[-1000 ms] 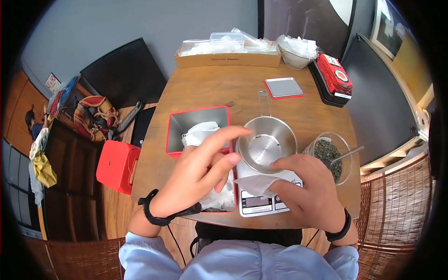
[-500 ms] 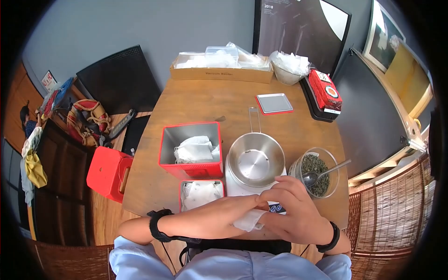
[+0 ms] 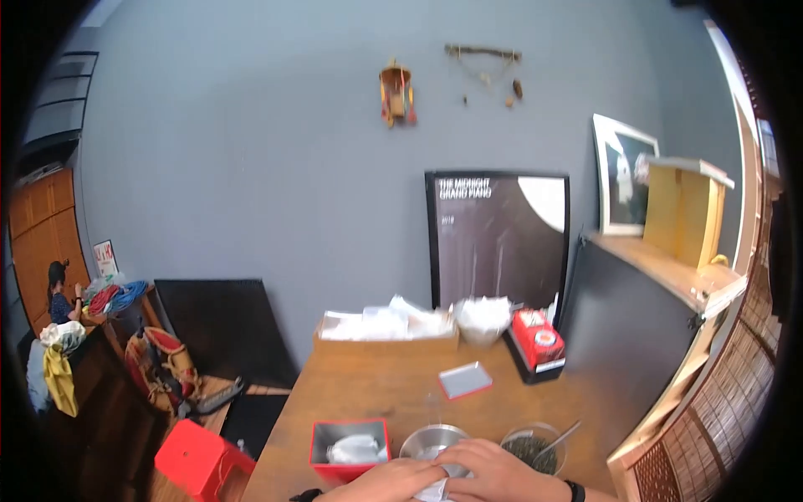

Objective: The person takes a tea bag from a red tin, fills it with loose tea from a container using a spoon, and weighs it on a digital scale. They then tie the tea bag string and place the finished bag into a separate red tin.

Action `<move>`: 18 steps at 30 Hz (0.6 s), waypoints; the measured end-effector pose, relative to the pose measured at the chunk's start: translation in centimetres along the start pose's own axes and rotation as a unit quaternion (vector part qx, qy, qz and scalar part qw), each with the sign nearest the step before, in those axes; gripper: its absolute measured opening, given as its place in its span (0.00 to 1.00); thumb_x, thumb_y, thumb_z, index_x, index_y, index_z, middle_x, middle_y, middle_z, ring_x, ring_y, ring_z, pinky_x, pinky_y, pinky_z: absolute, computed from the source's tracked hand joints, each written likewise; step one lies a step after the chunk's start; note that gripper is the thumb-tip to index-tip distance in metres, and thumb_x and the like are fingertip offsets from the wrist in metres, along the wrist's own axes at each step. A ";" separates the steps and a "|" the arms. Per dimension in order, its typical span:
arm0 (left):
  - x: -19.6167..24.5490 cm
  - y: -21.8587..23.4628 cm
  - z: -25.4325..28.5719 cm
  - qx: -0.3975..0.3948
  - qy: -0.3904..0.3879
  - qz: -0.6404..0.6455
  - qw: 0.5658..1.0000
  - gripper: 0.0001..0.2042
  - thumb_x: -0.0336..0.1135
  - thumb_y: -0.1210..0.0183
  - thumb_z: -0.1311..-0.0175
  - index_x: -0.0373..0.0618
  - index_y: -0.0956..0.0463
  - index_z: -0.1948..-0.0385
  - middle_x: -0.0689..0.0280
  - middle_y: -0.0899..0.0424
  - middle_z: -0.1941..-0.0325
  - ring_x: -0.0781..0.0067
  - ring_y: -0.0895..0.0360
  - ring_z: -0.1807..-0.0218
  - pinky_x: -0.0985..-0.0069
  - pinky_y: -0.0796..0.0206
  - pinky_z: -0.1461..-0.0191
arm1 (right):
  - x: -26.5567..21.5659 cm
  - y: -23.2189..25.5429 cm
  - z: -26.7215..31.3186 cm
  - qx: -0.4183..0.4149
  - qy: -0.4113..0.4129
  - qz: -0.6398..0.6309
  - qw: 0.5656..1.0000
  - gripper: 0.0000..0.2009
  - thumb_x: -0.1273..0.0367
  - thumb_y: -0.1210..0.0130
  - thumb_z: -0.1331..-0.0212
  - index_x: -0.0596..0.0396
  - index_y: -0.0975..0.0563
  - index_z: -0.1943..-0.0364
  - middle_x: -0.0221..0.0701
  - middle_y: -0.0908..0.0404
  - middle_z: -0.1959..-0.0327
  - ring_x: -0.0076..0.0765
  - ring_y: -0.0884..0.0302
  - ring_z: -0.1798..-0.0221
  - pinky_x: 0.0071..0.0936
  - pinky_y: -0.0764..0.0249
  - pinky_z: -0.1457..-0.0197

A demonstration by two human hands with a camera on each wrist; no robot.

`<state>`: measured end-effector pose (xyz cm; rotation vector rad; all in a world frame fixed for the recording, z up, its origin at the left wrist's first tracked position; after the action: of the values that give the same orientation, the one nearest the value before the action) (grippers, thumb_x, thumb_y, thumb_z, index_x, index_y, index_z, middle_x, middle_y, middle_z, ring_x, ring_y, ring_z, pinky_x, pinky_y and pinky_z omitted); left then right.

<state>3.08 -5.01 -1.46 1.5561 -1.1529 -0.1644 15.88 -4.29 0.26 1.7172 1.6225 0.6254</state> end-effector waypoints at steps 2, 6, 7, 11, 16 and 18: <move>0.4 0.6 -1.3 0.004 0.001 -0.004 1.000 0.15 0.27 0.43 0.49 0.38 0.26 0.57 0.49 0.21 0.56 0.45 0.25 0.50 0.59 0.33 0.49 | 0.0 1.6 -0.6 0.006 -0.010 -0.013 1.000 0.10 0.69 0.40 0.52 0.54 0.23 0.65 0.42 0.27 0.49 0.52 0.31 0.45 0.46 0.34 0.44; 0.9 0.5 -3.8 0.060 -0.032 -0.009 0.998 0.15 0.29 0.40 0.49 0.39 0.25 0.58 0.49 0.20 0.56 0.46 0.24 0.51 0.58 0.32 0.49 | 0.6 3.4 -0.4 0.028 -0.032 0.002 0.999 0.09 0.69 0.40 0.50 0.56 0.24 0.65 0.42 0.27 0.48 0.52 0.30 0.45 0.46 0.34 0.43; 0.7 0.0 -4.4 0.079 -0.065 -0.017 0.995 0.15 0.30 0.39 0.49 0.40 0.25 0.58 0.50 0.20 0.56 0.46 0.23 0.52 0.58 0.32 0.50 | 0.8 3.7 -0.3 0.033 -0.029 0.001 0.999 0.09 0.69 0.40 0.50 0.56 0.24 0.65 0.42 0.27 0.48 0.52 0.30 0.45 0.46 0.34 0.43; -0.8 -2.4 -6.1 0.033 0.054 0.015 0.998 0.17 0.29 0.40 0.52 0.41 0.25 0.57 0.51 0.20 0.59 0.48 0.24 0.52 0.59 0.32 0.50 | 2.1 3.7 1.5 -0.016 -0.046 0.048 0.998 0.10 0.67 0.41 0.49 0.57 0.23 0.65 0.42 0.26 0.48 0.50 0.29 0.46 0.44 0.34 0.41; -2.4 -4.2 -6.0 0.018 0.043 0.018 0.999 0.17 0.29 0.41 0.49 0.45 0.26 0.55 0.51 0.20 0.59 0.48 0.23 0.53 0.60 0.31 0.52 | 4.0 2.8 2.7 -0.058 -0.054 0.055 0.995 0.09 0.66 0.44 0.46 0.56 0.23 0.65 0.40 0.25 0.49 0.46 0.27 0.48 0.41 0.33 0.43; -2.7 -4.8 -6.2 -0.010 0.092 0.037 0.995 0.17 0.30 0.40 0.49 0.44 0.25 0.55 0.52 0.20 0.57 0.49 0.23 0.52 0.60 0.31 0.51 | 4.9 2.8 3.0 -0.053 -0.095 0.006 0.994 0.08 0.65 0.45 0.45 0.54 0.22 0.67 0.40 0.24 0.50 0.44 0.26 0.48 0.39 0.32 0.45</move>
<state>8.38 0.61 -4.45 1.4756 -1.0579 0.0173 20.46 0.15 -0.11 1.6566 1.4231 0.5264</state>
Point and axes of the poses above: each hand's wrist, its own z-axis away from the middle knuckle, its own y-axis out of the back of the hand, x = y × z, the point moved 6 cm from there along -z, towards the middle knuckle
